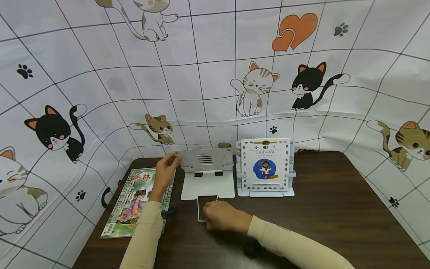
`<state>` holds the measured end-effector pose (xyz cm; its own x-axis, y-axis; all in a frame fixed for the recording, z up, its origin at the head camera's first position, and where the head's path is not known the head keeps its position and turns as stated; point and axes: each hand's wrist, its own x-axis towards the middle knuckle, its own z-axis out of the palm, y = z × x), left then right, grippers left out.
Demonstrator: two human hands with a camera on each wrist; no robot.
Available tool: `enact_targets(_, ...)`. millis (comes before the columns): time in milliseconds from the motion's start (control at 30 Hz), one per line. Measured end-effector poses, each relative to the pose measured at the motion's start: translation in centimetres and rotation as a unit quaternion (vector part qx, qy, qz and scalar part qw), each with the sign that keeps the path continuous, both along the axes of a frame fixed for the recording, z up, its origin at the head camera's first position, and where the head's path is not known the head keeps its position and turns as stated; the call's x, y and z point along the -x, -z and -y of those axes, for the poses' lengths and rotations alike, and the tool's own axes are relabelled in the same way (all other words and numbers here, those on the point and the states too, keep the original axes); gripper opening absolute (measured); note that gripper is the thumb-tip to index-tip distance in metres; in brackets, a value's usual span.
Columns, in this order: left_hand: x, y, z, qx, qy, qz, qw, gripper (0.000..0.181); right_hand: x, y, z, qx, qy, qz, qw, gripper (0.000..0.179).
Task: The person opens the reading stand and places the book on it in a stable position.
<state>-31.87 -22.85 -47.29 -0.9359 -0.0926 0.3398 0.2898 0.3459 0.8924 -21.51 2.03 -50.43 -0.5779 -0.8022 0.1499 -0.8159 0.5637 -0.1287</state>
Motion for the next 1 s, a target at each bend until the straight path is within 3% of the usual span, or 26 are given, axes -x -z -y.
enact_targets(167,0.1,0.3,0.2,0.006,-0.006,-0.001,1.0000,0.032,1.3,-1.7,-0.6,0.043,0.024,0.092,0.9945,0.010)
enact_targets(300,0.0,0.4,0.2,0.006,-0.001,0.002,1.0000,0.033,2.2,-3.1,-1.2,0.113,0.042,0.153,0.9808,0.006)
enact_targets(400,-0.1,0.3,0.3,0.004,0.005,0.003,1.0000,0.034,3.0,-3.7,-1.6,0.179,0.055,0.173,0.9669,0.005)
enact_targets(467,-0.7,-0.6,0.0,0.009,0.006,0.013,0.9999,0.033,3.7,-3.7,-1.7,0.216,0.079,0.175,0.9575,0.003)
enact_targets(600,-0.7,-1.0,-0.3,0.003,0.003,0.025,0.9997,0.031,5.2,-3.1,-1.8,0.303,0.121,0.184,0.9271,0.007)
enact_targets(667,-0.3,-0.5,-0.1,-0.004,0.003,0.023,0.9997,0.030,6.0,-2.5,-2.0,0.335,0.138,0.186,0.9135,0.010)
enact_targets(767,0.2,0.1,0.1,-0.007,0.006,0.012,0.9999,0.030,6.7,-1.6,-2.2,0.345,0.157,0.200,0.9036,0.010)
enact_targets(1000,0.0,0.4,0.1,0.003,-0.003,-0.001,1.0000,0.029,7.7,0.6,-2.2,0.299,0.202,0.234,0.9027,0.007)
